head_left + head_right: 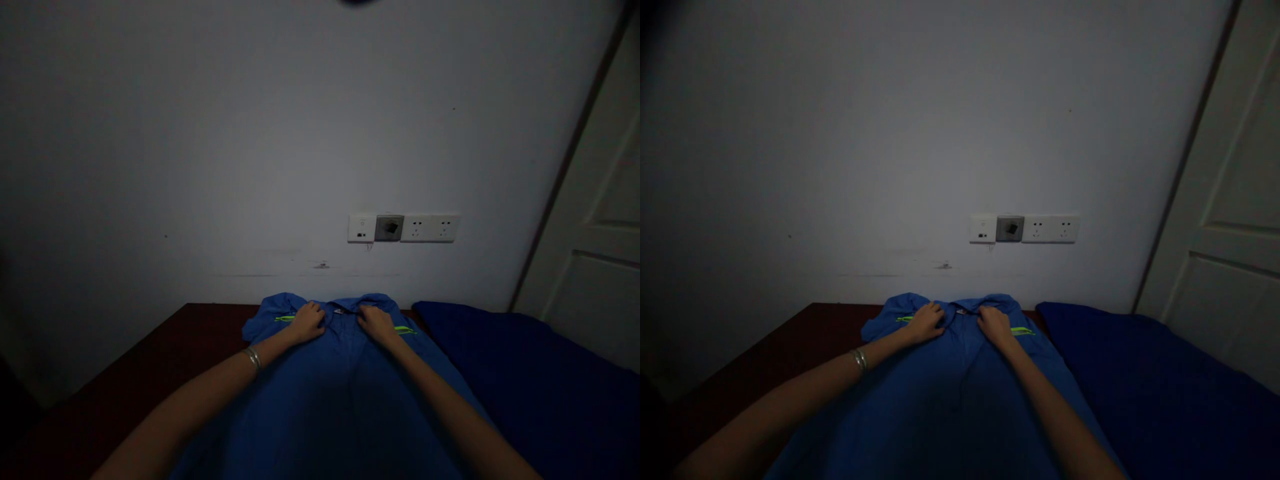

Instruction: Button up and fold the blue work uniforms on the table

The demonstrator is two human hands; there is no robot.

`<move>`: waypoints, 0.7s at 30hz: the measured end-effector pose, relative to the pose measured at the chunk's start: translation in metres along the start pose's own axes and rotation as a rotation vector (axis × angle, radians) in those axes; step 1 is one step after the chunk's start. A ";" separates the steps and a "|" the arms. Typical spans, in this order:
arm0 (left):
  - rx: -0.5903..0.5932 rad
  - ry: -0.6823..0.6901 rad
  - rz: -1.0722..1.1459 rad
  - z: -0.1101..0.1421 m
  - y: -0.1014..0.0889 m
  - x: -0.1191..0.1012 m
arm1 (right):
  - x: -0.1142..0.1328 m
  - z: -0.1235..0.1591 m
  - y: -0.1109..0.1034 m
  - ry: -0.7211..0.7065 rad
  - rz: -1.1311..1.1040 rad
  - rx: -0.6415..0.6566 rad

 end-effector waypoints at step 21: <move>0.263 -0.578 0.775 -0.061 -0.004 0.077 | -0.054 -0.024 0.018 0.246 -0.024 0.070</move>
Point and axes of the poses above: each hand's wrist, its own z-axis away from the middle knuckle, its own y-axis out of the palm, x = y × z, the point moved 6 cm from there along -z, towards the middle knuckle, and after that the axes turned 5 degrees about x, right-handed, at the moved point
